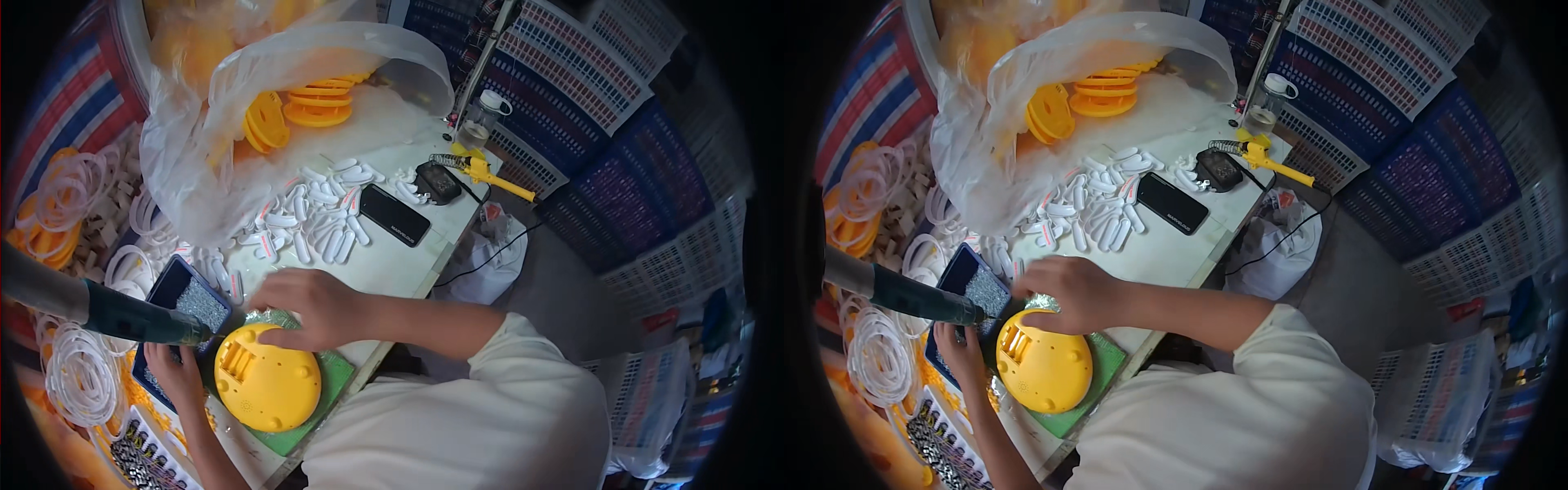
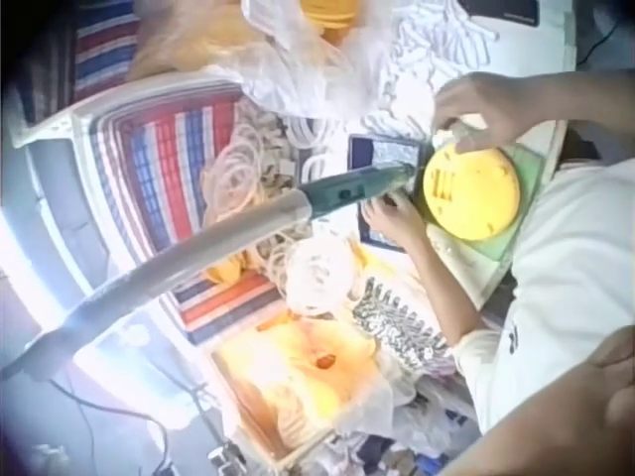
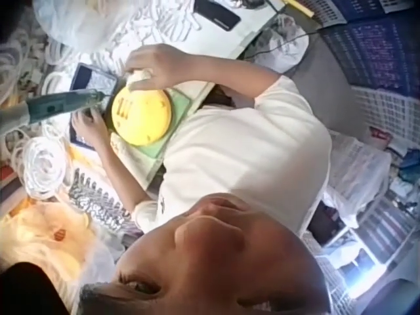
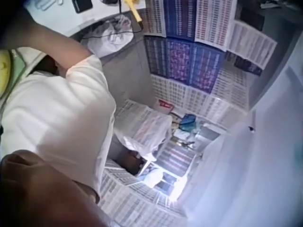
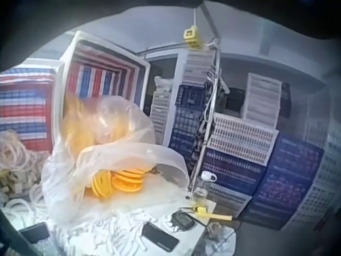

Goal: Assemble small components into yellow plastic toy parts at a factory workbench.

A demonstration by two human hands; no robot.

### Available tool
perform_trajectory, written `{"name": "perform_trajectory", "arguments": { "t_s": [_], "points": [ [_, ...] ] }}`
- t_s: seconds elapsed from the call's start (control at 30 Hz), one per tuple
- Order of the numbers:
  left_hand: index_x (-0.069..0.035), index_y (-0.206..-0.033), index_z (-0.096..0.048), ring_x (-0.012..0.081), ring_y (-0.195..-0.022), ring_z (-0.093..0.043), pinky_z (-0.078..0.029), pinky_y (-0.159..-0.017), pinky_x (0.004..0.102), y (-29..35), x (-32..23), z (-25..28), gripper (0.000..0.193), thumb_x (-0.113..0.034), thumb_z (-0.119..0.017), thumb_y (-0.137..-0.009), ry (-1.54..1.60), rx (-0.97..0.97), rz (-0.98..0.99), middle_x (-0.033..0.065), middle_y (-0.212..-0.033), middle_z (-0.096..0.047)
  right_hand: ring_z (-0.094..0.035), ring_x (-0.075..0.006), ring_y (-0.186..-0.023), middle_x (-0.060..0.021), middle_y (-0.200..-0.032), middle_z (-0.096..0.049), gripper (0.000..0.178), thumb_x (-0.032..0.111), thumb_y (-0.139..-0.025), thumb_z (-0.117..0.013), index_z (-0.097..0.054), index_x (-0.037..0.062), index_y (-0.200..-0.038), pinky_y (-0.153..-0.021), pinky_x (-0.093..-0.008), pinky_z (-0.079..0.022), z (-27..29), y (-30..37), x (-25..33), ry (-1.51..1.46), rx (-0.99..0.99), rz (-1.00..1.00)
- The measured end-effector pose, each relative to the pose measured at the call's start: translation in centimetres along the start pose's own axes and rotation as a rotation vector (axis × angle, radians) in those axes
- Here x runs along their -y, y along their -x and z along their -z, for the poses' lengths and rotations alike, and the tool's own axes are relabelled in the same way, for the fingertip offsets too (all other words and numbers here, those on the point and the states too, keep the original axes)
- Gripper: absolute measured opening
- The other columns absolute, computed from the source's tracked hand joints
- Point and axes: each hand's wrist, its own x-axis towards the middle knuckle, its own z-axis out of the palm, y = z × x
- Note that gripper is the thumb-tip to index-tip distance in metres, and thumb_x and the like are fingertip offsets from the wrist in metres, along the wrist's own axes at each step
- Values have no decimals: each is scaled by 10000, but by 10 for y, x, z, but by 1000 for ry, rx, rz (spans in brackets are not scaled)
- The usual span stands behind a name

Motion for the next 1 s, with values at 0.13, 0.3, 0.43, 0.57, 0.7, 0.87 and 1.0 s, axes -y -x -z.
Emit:
{"name": "perform_trajectory", "arguments": {
  "t_s": [0.13, 0.3, 0.43, 0.57, 0.7, 0.87, 1.0],
  "points": [
    [9, -1115, -651, 316, -1083, -634, -470, -1031, 403, 13, -19, 23, 163, -10, -670, -955, 241, 80, 212, 150, -1130, -679, -663, -315, -1083, -151, -1115, -678, 628, 490, -945, -750, -606, -5, -1304, -940, -423, -510, -28, -63, 19, -202, -165, 158],
    [1, -1008, -608, 226, -1026, -625, -466, -995, 343, 79, -65, 69, 56, 34, -624, -965, 538, 80, 323, 110, -1083, -669, -674, -237, -964, -144, -987, -685, 796, 745, -987, -545, -629, -12, -1219, -838, -386, -520, -44, -109, 46, -726, 298, -65],
    [-25, -932, -627, 325, -1122, -648, -485, -1012, 421, 116, -111, 92, 200, 70, -731, -791, 482, 155, 277, 175, -1145, -684, -567, -81, -797, -11, -861, -622, 537, 535, -975, -739, -633, 45, -1168, -681, -296, -476, -49, -112, 53, -802, 287, -115],
    [-69, -924, -689, 415, -1265, -586, -484, -1060, 501, 144, -131, 92, 225, 15, -798, -747, 467, 214, 216, 139, -1258, -670, -665, -172, -1006, -126, -1134, -680, 650, 537, -1023, -594, -531, 12, -1403, -924, -354, -548, -41, -90, 50, -901, 290, 12],
    [-86, -919, -707, 419, -1340, -539, -462, -1102, 489, 155, -140, 82, 235, -20, -845, -741, 455, 234, 248, 125, -1306, -665, -677, -318, -1112, -269, -1175, -678, 764, 539, -1039, -456, -440, -101, -1458, -1030, -423, -492, -26, -84, 32, -1180, 415, -77],
    [-98, -918, -710, 390, -1332, -544, -466, -1099, 472, 157, -139, 73, 264, -25, -872, -723, 372, 187, 229, 94, -1304, -670, -641, -272, -1008, -215, -1071, -672, 792, 551, -1019, -497, -422, -94, -1472, -950, -396, -482, -30, -67, 24, -1013, 392, -126],
    [-104, -913, -709, 376, -1319, -551, -466, -1095, 468, 155, -137, 69, 264, -23, -871, -722, 372, 199, 227, 82, -1290, -678, -632, -261, -1010, -192, -1048, -667, 834, 575, -987, -541, -425, -94, -1471, -939, -379, -467, -33, -51, 33, -923, 349, -238]
  ]
}}
